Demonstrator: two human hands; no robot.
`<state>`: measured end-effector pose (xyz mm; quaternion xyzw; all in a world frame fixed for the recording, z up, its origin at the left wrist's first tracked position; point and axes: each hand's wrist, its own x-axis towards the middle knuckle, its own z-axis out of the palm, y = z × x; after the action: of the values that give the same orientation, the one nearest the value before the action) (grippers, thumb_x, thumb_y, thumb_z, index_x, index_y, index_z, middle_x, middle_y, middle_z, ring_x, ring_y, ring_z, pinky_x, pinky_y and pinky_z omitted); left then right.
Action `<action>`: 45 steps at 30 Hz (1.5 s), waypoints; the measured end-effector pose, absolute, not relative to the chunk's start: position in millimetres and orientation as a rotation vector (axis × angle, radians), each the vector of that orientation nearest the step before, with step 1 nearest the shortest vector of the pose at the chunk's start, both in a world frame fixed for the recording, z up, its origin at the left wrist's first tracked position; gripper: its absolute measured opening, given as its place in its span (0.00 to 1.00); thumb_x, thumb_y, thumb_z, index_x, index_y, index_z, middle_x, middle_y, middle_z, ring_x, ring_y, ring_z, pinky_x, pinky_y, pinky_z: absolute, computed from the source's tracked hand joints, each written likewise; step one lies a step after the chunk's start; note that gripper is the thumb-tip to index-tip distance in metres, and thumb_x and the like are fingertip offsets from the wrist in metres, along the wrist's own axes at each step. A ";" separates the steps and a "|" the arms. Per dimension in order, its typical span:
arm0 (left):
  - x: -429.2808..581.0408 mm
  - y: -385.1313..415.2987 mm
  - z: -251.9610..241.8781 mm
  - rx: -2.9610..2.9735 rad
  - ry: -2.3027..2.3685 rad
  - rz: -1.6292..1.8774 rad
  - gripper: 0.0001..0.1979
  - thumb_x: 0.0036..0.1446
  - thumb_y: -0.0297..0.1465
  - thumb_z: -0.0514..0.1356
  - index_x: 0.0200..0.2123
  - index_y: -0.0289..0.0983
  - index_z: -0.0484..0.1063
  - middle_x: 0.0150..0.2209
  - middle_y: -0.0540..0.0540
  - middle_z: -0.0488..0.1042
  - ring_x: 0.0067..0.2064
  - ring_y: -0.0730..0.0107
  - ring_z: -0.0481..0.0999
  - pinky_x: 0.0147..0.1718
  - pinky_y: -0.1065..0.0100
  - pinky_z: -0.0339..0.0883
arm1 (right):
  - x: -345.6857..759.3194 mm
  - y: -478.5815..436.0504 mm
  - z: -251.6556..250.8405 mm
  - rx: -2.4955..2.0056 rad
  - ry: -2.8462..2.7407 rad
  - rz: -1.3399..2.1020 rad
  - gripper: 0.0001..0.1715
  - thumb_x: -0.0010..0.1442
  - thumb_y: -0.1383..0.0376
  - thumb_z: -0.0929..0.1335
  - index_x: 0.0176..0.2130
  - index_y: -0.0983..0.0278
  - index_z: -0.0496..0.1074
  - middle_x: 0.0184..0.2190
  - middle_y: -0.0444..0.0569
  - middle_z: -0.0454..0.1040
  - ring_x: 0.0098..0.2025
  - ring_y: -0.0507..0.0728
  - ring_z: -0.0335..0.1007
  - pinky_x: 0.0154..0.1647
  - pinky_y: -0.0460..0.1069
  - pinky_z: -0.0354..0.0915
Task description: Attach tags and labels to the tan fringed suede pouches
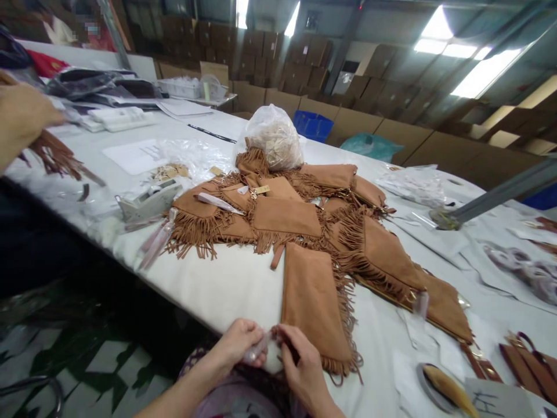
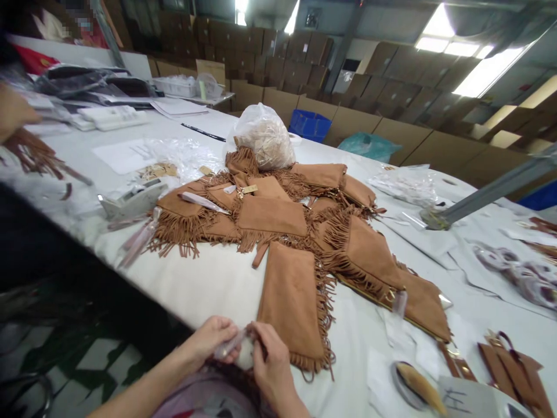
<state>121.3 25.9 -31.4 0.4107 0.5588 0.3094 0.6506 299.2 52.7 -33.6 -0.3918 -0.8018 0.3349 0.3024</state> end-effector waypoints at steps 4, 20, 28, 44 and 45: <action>110.9 39.9 -26.2 1.152 1.312 0.670 0.16 0.52 0.38 0.54 0.17 0.36 0.61 0.16 0.54 0.58 0.20 0.75 0.57 0.21 0.71 0.48 | 301.5 69.7 -12.1 -1.139 -2.105 1.085 0.15 0.62 0.66 0.62 0.48 0.63 0.70 0.43 0.53 0.74 0.44 0.57 0.70 0.47 0.51 0.66; 96.9 51.1 -14.7 1.094 1.451 0.624 0.21 0.38 0.39 0.68 0.35 0.34 0.70 0.23 0.52 0.72 0.24 0.72 0.68 0.20 0.74 0.55 | 284.7 109.3 -10.2 -1.081 -2.244 1.448 0.07 0.55 0.67 0.68 0.30 0.64 0.77 0.28 0.45 0.74 0.33 0.53 0.68 0.34 0.45 0.60; 106.4 48.9 -31.7 0.750 1.424 0.673 0.20 0.47 0.46 0.59 0.31 0.33 0.67 0.25 0.45 0.74 0.23 0.70 0.73 0.21 0.72 0.63 | 289.4 111.8 -14.3 -1.110 -2.218 1.496 0.16 0.61 0.63 0.62 0.26 0.65 0.72 0.21 0.42 0.67 0.24 0.50 0.62 0.26 0.43 0.56; 113.3 54.1 -27.8 1.030 1.440 0.631 0.03 0.43 0.28 0.56 0.21 0.35 0.66 0.14 0.54 0.66 0.14 0.76 0.63 0.13 0.76 0.53 | 291.3 115.6 0.4 -1.027 -2.311 1.421 0.09 0.55 0.67 0.66 0.35 0.65 0.76 0.26 0.44 0.73 0.27 0.51 0.65 0.27 0.43 0.58; 112.7 52.3 -26.6 1.042 1.444 0.632 0.03 0.43 0.28 0.56 0.21 0.35 0.66 0.14 0.54 0.66 0.14 0.76 0.63 0.13 0.76 0.54 | 290.8 116.3 0.6 -1.006 -2.334 1.398 0.08 0.55 0.68 0.66 0.32 0.65 0.76 0.26 0.44 0.73 0.28 0.51 0.65 0.28 0.43 0.58</action>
<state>112.7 52.3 -26.6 0.4468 0.6192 0.2710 0.5861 290.8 116.3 0.6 -0.3442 -0.7989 0.4783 0.1202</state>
